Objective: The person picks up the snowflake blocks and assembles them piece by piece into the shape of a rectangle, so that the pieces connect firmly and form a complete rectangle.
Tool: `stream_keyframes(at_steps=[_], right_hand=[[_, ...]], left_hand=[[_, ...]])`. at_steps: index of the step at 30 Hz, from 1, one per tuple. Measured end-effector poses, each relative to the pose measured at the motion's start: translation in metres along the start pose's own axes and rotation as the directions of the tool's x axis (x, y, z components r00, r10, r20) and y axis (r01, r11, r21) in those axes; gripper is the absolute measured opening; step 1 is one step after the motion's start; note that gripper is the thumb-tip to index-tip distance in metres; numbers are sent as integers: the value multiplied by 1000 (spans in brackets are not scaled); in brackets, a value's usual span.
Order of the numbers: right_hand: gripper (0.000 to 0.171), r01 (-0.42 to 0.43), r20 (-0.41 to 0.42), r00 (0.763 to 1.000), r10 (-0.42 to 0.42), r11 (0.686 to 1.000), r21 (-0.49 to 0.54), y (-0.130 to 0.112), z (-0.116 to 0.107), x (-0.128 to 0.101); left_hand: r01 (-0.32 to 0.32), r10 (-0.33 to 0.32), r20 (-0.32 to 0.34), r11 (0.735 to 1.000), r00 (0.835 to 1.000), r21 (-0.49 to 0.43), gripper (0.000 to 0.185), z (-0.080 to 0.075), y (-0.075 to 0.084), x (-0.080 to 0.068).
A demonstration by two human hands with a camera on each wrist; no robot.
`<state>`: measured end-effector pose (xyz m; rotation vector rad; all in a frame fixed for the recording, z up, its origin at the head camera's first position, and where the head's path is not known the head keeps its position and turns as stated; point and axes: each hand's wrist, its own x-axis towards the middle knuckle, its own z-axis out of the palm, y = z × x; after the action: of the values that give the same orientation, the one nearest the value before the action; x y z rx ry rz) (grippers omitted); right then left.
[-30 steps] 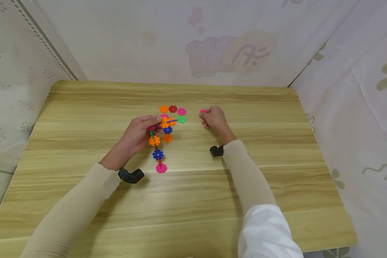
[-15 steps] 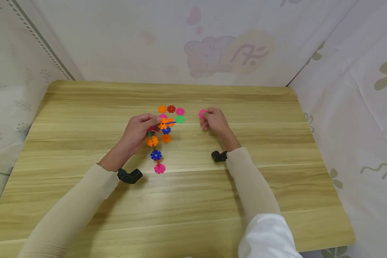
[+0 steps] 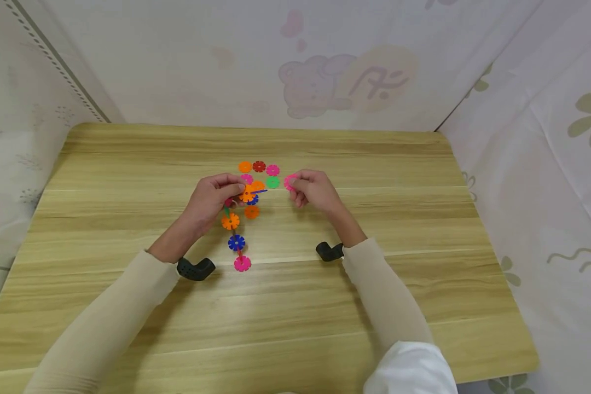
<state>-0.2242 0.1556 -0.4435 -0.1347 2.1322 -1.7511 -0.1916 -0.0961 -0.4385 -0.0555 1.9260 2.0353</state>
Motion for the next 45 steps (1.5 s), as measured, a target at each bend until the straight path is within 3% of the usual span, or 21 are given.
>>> stream_keyframes(at_steps=[15, 27, 37, 45], right_hand=[[23, 20, 118, 993, -18, 1000, -22, -16, 21, -7], [23, 53, 180, 983, -41, 997, -60, -23, 24, -8], [22, 66, 174, 984, -42, 988, -138, -26, 25, -8], [22, 59, 165, 986, -35, 988, -142, -28, 26, -6]], left_hand=[[48, -48, 22, 999, 999, -11, 27, 1, 6, -1], [22, -22, 11, 1000, 1000, 19, 30, 2, 4, 0], [-27, 27, -6, 999, 1000, 29, 26, 5, 3, 1], [-16, 16, -28, 1000, 999, 14, 18, 7, 2, 1]])
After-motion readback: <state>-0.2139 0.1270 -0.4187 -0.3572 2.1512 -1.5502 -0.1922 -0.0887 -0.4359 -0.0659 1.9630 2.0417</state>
